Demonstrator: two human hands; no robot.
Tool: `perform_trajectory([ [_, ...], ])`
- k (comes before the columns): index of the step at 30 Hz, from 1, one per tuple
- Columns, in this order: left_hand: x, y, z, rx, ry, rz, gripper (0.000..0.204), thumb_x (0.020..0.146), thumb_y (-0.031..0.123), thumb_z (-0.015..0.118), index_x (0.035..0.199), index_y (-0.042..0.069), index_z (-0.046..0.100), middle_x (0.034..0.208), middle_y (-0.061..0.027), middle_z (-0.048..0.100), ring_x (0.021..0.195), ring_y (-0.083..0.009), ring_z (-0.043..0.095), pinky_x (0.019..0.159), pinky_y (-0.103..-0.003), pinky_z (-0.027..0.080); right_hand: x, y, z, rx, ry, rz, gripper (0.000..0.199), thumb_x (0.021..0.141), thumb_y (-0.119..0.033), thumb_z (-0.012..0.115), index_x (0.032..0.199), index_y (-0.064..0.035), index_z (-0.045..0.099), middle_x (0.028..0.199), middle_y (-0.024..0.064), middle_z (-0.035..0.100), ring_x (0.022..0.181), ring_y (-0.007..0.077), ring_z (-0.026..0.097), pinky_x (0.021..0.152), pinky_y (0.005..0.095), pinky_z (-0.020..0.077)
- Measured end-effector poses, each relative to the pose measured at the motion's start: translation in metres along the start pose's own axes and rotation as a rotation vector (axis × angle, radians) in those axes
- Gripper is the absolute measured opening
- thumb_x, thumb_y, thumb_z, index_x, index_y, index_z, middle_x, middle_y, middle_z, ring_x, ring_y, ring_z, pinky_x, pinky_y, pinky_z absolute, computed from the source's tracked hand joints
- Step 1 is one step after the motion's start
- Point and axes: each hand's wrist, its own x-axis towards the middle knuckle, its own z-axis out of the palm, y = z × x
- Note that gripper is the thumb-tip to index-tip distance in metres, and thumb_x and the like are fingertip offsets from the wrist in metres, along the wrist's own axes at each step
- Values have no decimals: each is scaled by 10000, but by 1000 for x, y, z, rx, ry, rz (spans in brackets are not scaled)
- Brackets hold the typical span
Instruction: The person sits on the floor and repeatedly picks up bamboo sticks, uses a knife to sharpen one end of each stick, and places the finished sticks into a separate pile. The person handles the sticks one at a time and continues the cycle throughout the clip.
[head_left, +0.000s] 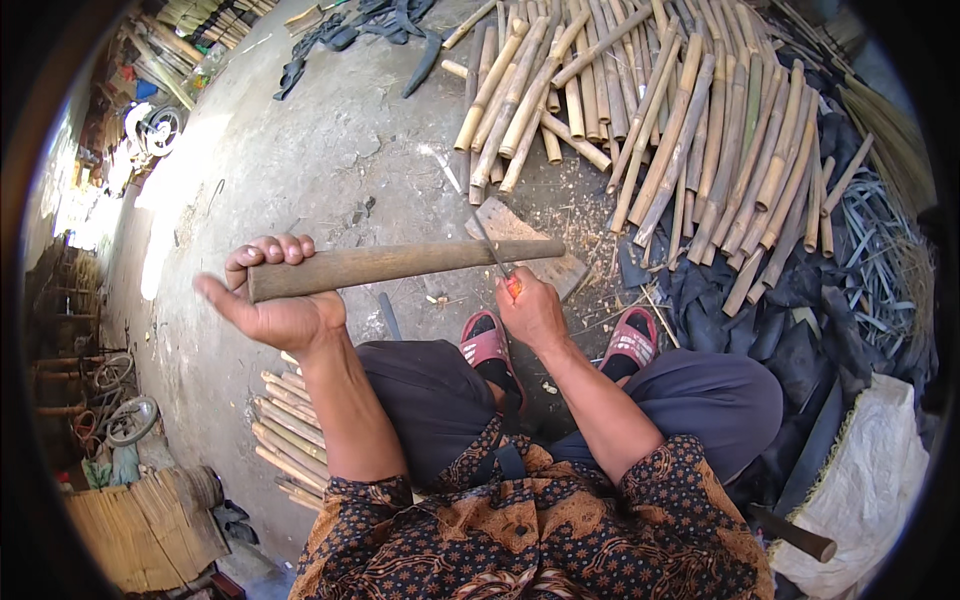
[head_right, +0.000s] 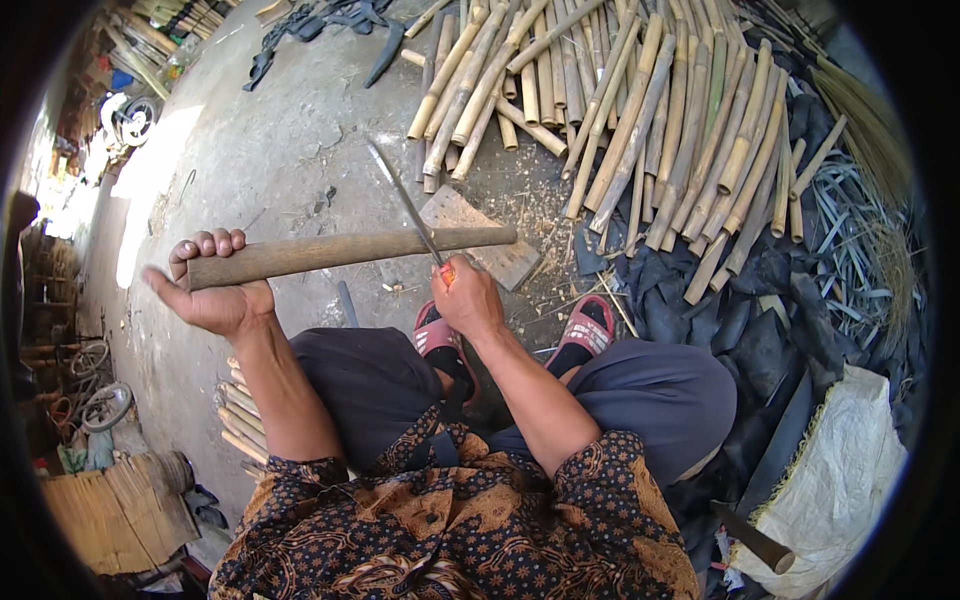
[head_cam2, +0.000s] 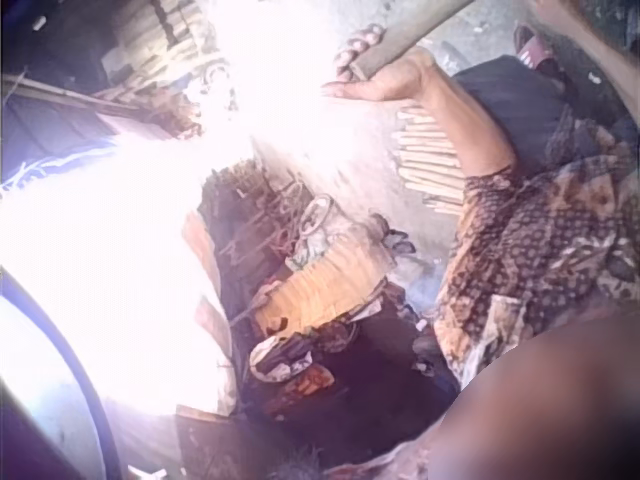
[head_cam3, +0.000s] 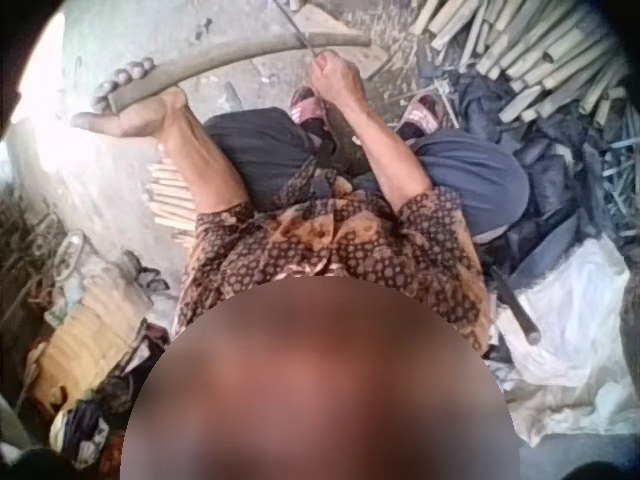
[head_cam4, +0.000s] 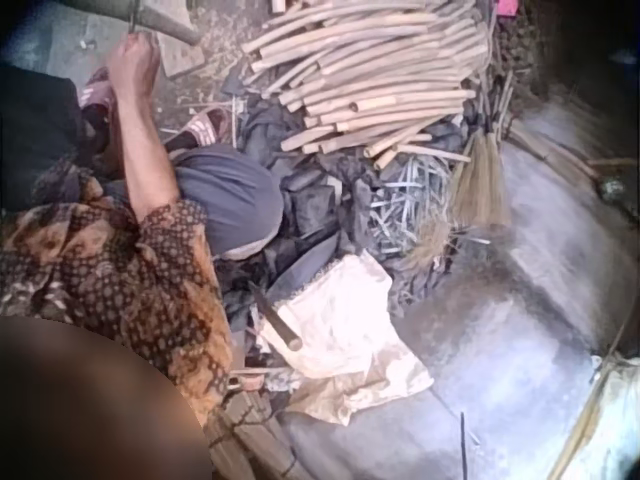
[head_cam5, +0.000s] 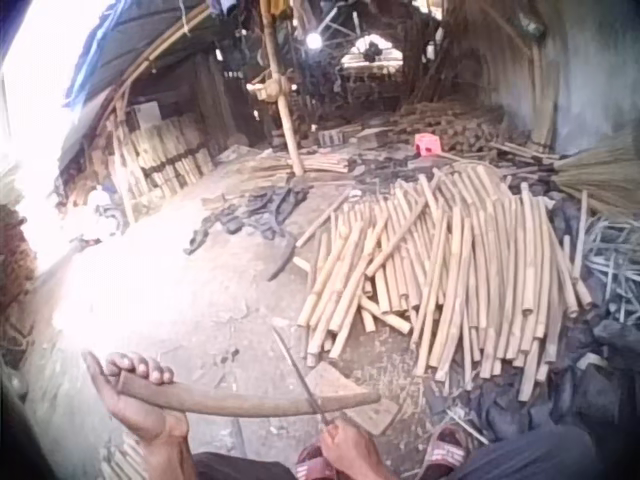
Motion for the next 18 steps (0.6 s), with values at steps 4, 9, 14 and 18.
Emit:
perform_trajectory([
  [4, -3, 5, -1, 60, 19, 41, 568, 1073, 576, 393, 759, 123, 532, 697, -48, 507, 625, -193, 515, 621, -361, 456, -2, 4, 5, -60, -207, -95, 286, 951, -293, 650, 918, -8, 639, 781, 279, 683, 792, 491, 687, 667, 543, 528],
  [9, -5, 4, 6, 83, 119, 46, 508, 1076, 567, 393, 830, 137, 508, 690, -42, 485, 607, -189, 493, 605, -357, 468, 5, 23, -3, -116, -78, 188, 303, 968, -314, 609, 956, -18, 673, 839, 286, 698, 835, 476, 702, 695, 531, 547],
  [14, 0, 4, 6, 17, 9, -36, 555, 1091, 565, 345, 818, 131, 558, 707, -58, 528, 642, -209, 542, 645, -374, 491, 1, 14, 1, 80, -250, -38, 253, 956, -277, 619, 971, -25, 635, 790, 303, 677, 814, 501, 689, 712, 576, 538],
  [18, 4, 7, 4, -24, 14, -89, 624, 1084, 597, 316, 807, 117, 600, 721, -55, 540, 661, -220, 558, 667, -364, 501, 5, 8, -3, 51, -100, 33, 288, 952, -293, 628, 958, -5, 638, 781, 301, 674, 816, 509, 684, 720, 559, 552],
])
